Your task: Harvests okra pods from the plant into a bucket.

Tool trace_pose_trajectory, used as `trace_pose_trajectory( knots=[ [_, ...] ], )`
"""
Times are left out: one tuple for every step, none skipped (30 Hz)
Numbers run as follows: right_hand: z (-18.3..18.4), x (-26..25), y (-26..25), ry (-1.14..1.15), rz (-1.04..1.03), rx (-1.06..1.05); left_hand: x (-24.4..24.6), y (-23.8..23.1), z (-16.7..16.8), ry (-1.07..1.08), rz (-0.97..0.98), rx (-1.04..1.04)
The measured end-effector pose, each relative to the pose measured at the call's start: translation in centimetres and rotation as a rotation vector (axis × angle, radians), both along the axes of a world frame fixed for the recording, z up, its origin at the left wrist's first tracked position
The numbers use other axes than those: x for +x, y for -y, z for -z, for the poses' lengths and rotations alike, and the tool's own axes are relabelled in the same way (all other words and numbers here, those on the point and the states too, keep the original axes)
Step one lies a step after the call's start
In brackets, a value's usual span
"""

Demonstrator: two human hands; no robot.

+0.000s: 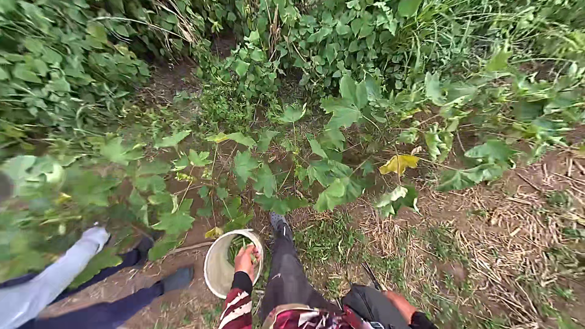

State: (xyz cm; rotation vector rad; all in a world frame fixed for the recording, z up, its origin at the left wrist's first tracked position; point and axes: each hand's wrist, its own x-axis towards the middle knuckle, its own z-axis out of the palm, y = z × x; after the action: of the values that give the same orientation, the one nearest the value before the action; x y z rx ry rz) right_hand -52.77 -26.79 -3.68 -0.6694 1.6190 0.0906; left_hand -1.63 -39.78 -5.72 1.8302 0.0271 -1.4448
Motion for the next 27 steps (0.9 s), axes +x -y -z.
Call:
trace_pose_trajectory(
  knots=[
    [-2.4,2.7,4.5,-0.103,0.128,0.143,-0.3,3.5,0.3,-0.013,0.038,-0.019],
    [-3.6,4.4,7.8,-0.145,0.170,0.191,-0.8,6.7,0.6,-0.024,0.090,-0.023],
    [-3.7,5.4,10.8,-0.125,0.149,0.193,-1.3,10.2,0.8,-0.026,0.138,-0.020],
    [-3.3,6.2,13.9,-0.084,0.084,0.166,-1.9,13.9,1.0,-0.026,0.191,-0.023],
    [-2.9,6.9,16.7,-0.054,-0.006,0.144,-2.6,17.1,1.4,-0.027,0.248,-0.029],
    [-2.6,7.9,19.2,-0.042,-0.085,0.108,-3.4,20.0,1.9,-0.032,0.303,-0.039],
    [-2.5,8.9,21.6,-0.044,-0.135,0.058,-4.3,22.4,2.4,-0.042,0.360,-0.043],
    [-2.7,9.9,23.6,-0.048,-0.147,-0.018,-5.3,24.3,3.2,-0.053,0.416,-0.040],
    [-3.0,10.7,25.3,-0.055,-0.116,-0.139,-6.3,25.8,4.3,-0.066,0.474,-0.028],
    [-3.2,11.4,26.8,-0.051,-0.041,-0.284,-7.3,27.1,5.7,-0.075,0.521,-0.001],
    [-3.0,11.9,28.4,-0.027,0.069,-0.445,-8.3,28.4,7.3,-0.088,0.545,0.038],
    [-2.5,12.2,30.0,0.025,0.189,-0.580,-9.4,29.4,8.9,-0.109,0.549,0.088],
    [-2.1,12.1,31.8,0.077,0.282,-0.663,-10.4,30.2,10.6,-0.132,0.528,0.139],
    [-1.6,11.9,33.8,0.103,0.330,-0.682,-11.3,30.9,12.1,-0.155,0.492,0.180],
    [-1.3,11.5,36.2,0.089,0.336,-0.635,-12.3,31.6,13.5,-0.176,0.443,0.204],
    [-0.9,11.1,38.8,0.061,0.310,-0.535,-13.3,32.3,14.7,-0.195,0.383,0.217],
    [-0.1,10.6,41.5,0.043,0.256,-0.385,-14.3,32.9,15.9,-0.205,0.324,0.228],
    [1.1,10.1,44.1,0.035,0.174,-0.216,-15.2,33.4,16.9,-0.208,0.265,0.236],
    [2.8,9.8,46.4,0.022,0.067,-0.062,-16.1,33.8,17.6,-0.208,0.210,0.243],
    [4.6,9.7,48.4,0.007,-0.042,0.053,-16.8,34.2,18.1,-0.220,0.165,0.252],
    [6.3,9.9,50.0,-0.015,-0.148,0.130,-17.3,34.6,18.2,-0.250,0.139,0.256],
    [7.6,10.3,51.4,-0.039,-0.245,0.175,-17.8,34.9,18.5,-0.267,0.123,0.254],
    [8.7,10.7,52.7,-0.063,-0.334,0.204,-18.3,35.1,18.8,-0.286,0.115,0.249],
    [9.7,11.2,53.7,-0.087,-0.411,0.219,-18.7,35.3,19.2,-0.316,0.106,0.238],
    [10.6,11.5,54.4,-0.106,-0.472,0.224,-19.0,35.4,19.5,-0.353,0.095,0.215],
    [11.6,11.8,54.9,-0.117,-0.521,0.224,-19.2,35.5,19.7,-0.385,0.088,0.185],
    [12.4,12.0,55.2,-0.124,-0.565,0.213,-19.4,35.6,19.8,-0.404,0.097,0.160]
  ],
)
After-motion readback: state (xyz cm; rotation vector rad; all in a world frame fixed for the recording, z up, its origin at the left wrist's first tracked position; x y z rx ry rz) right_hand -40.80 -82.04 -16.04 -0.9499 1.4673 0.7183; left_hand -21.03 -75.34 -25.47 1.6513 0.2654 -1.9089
